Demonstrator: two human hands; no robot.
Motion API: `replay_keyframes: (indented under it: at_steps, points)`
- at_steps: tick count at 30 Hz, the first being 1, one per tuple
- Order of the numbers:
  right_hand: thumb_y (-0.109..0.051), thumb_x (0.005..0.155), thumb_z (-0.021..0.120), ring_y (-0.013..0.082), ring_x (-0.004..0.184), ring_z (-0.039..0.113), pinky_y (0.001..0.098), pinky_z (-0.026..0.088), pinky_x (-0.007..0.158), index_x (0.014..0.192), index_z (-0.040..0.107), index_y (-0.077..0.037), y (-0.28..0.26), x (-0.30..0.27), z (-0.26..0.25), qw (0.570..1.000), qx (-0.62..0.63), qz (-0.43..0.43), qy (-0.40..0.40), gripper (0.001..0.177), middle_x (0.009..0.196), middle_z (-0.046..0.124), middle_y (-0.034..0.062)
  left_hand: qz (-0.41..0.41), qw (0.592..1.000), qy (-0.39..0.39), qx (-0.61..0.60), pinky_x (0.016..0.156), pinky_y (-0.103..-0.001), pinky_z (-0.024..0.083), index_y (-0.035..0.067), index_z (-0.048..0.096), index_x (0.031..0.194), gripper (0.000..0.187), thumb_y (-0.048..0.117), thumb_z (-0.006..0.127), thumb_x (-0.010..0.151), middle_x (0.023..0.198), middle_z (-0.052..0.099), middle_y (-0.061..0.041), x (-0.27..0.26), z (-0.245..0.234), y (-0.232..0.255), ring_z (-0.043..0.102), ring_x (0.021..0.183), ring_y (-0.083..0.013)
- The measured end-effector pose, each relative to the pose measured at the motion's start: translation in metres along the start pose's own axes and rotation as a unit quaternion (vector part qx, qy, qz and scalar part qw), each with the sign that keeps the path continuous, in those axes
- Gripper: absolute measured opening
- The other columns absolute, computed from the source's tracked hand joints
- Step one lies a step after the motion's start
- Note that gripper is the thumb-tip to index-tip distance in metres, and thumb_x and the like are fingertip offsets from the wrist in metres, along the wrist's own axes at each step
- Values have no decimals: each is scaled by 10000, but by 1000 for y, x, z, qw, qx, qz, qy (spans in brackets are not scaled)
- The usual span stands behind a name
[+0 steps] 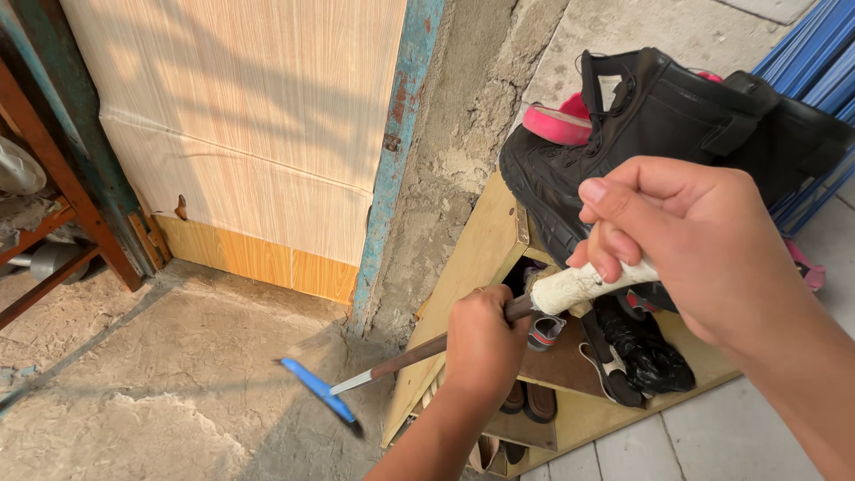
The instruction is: The person picks up slippers from a rug, shakes the rug over a balcony, and then wraps a white material around the handle of a cleaning tool by hand.
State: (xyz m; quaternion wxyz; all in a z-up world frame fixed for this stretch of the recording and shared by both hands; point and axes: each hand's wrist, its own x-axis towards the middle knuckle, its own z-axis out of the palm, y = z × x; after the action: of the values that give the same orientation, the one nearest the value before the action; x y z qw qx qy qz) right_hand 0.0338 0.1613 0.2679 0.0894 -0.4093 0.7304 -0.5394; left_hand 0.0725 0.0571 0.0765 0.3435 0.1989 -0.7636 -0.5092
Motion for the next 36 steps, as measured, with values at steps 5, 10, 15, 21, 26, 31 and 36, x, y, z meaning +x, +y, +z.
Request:
replay_keyframes:
  at_steps: [5,10,15,21,26,31,36]
  points:
    - [-159,901,679,101,524,614,300,506,550,794,704,2,20,-34,65,974,-207,86,16,195,534,652,28,-69,995,-62,23,740,-461,546,94,785,847,134,90,728,725,803,709,-210,-24,-13,-32,698,789,-401]
    - [-111,951,649,105,557,611,324,594,653,820,671,41,39,-68,88,995,8,95,-11,201,570,579,35,-150,972,-135,122,757,-456,561,101,794,851,133,163,731,751,830,727,-190,-66,-56,-52,700,817,-382]
    - [-77,966,622,136,558,570,416,667,728,888,677,55,-19,-81,52,999,28,44,-11,163,617,516,41,-102,983,-117,99,763,-461,561,128,804,891,150,200,727,783,833,729,-193,-86,-83,6,707,805,-380]
    - [-81,1013,626,125,547,583,365,644,642,898,666,53,-82,-114,42,997,-54,-39,31,181,610,546,40,-53,988,-145,16,741,-432,577,110,805,900,177,163,739,744,781,735,-182,-102,-81,52,723,755,-359]
    - [-131,936,669,88,542,664,276,494,511,771,668,13,-35,-152,109,985,-145,93,10,219,535,607,26,-142,970,-195,28,749,-413,580,118,792,893,197,164,758,704,832,752,-143,-148,-86,-6,750,796,-308]
    - [-134,964,645,103,552,594,337,622,673,814,656,19,-21,-165,101,988,18,150,-3,214,564,547,19,-176,954,-211,122,785,-423,566,138,808,898,167,229,739,776,840,747,-147,-175,-105,-12,730,838,-325]
    - [-116,993,616,116,544,574,380,675,718,854,676,24,-73,-148,53,998,-30,58,21,207,587,502,16,-109,978,-166,70,774,-427,563,149,808,897,173,235,752,758,821,750,-148,-151,-100,44,729,795,-332]
